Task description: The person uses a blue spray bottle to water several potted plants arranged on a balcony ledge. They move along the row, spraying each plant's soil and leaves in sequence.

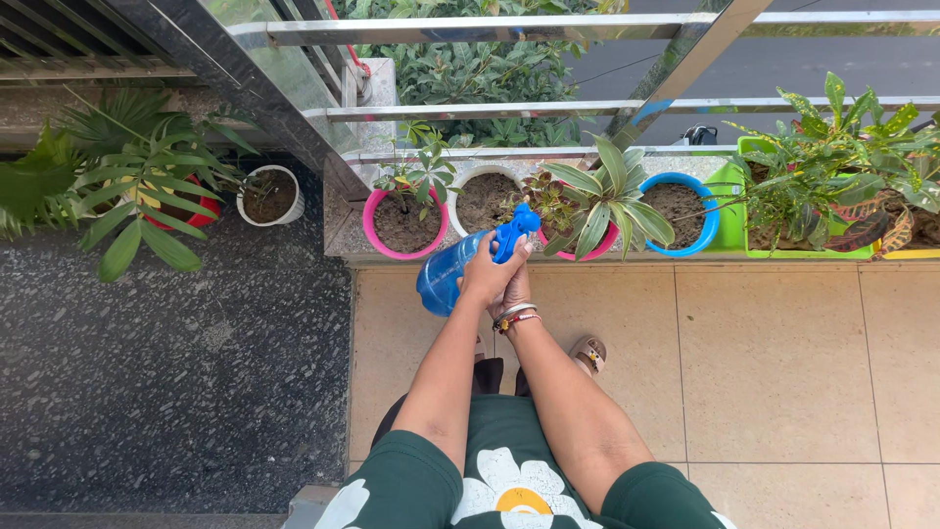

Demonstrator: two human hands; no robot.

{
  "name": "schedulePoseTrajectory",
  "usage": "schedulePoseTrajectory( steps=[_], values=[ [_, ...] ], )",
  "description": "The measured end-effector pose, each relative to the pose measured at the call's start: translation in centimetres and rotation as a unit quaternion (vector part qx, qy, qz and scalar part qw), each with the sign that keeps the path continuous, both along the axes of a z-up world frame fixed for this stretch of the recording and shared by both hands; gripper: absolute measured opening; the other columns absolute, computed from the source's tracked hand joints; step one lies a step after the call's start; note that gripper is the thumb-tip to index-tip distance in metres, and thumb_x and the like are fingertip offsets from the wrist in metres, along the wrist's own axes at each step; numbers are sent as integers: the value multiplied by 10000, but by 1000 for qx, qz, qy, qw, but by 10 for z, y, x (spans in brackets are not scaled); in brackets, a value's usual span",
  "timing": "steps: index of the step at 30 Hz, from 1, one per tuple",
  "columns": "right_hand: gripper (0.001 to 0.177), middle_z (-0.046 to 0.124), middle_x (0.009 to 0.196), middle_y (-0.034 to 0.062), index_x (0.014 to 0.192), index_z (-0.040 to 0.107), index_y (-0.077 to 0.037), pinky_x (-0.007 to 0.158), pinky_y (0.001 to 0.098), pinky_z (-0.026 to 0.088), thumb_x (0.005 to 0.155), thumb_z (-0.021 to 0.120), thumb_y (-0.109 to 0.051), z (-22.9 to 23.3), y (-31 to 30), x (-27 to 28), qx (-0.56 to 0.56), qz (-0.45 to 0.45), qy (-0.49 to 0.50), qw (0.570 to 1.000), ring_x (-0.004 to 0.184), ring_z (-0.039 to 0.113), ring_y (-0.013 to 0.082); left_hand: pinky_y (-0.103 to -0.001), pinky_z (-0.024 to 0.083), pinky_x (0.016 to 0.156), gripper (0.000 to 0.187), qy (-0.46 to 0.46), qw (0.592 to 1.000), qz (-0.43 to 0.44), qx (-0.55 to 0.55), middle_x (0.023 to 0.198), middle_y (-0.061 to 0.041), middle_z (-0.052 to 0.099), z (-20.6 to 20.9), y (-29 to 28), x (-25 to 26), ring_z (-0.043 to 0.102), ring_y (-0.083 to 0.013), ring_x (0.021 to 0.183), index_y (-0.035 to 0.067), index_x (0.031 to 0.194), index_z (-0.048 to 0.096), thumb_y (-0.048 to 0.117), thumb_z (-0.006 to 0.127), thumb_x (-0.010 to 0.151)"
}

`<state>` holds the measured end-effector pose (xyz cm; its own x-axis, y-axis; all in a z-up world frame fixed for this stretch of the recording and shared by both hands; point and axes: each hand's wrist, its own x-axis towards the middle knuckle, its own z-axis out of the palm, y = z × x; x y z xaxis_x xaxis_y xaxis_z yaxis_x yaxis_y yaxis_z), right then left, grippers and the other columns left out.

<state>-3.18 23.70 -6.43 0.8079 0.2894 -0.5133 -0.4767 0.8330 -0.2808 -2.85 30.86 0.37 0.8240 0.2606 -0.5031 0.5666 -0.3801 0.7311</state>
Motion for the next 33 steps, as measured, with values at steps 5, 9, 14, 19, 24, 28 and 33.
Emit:
schedulePoseTrajectory(
  steps=[5, 9, 14, 19, 24, 28, 33],
  values=[
    [473, 688, 970, 16, 1086, 680, -131, 751, 376, 575, 889, 781, -549, 12, 4, 0, -84, -5, -6, 996, 823, 663, 168, -464, 419, 1092, 1052, -7, 999, 17, -34, 1421, -145, 621, -6, 4, 0, 611, -341, 1289, 220, 1566, 404, 748, 672, 696],
    [512, 690, 849, 46, 992, 674, -123, 636, 411, 589, 820, 686, -604, 22, 4, -3, -70, -2, 32, 997, 702, 679, 209, -474, 408, 1094, 1074, -4, 999, 8, -37, 1426, -177, 599, -8, 3, -1, 600, -366, 1288, 198, 1563, 386, 753, 692, 696],
    [438, 679, 848, 26, 1097, 694, -68, 664, 322, 569, 937, 750, -473, 3, 0, 0, -95, -25, -8, 995, 718, 652, 142, -430, 452, 1065, 1041, -25, 996, 33, -80, 1381, -214, 621, -18, 2, -2, 618, -350, 1265, 172, 1553, 410, 713, 713, 718],
    [464, 697, 838, 42, 1092, 696, -53, 672, 311, 581, 933, 704, -489, -3, -13, -1, -125, -3, 4, 992, 711, 667, 148, -382, 506, 1006, 1030, -59, 988, 59, -134, 1294, -235, 665, -30, -3, -7, 673, -295, 1185, 115, 1524, 427, 661, 765, 719],
    [473, 689, 824, 29, 1084, 711, -53, 654, 288, 571, 964, 656, -507, 8, -24, 4, -225, 46, -23, 973, 712, 669, 130, -342, 529, 955, 856, -132, 946, 130, -268, 1235, -171, 688, -49, -21, -9, 677, -212, 1111, 102, 1478, 439, 449, 816, 793],
    [395, 696, 825, 21, 1065, 688, -93, 656, 295, 565, 940, 663, -467, 24, -41, 0, -238, 88, -61, 965, 722, 674, 136, -318, 531, 921, 761, -150, 916, 175, -329, 1173, -158, 704, -60, -41, -13, 665, -176, 1048, 103, 1471, 454, 305, 810, 829],
    [426, 688, 845, 15, 974, 662, -128, 655, 291, 555, 972, 609, -550, 39, -81, -5, -254, 168, -16, 952, 746, 665, 133, -325, 503, 994, 799, -170, 908, 195, -330, 1242, -136, 657, -56, -73, -17, 648, -177, 1124, 82, 1479, 424, 334, 827, 838]
  ],
)
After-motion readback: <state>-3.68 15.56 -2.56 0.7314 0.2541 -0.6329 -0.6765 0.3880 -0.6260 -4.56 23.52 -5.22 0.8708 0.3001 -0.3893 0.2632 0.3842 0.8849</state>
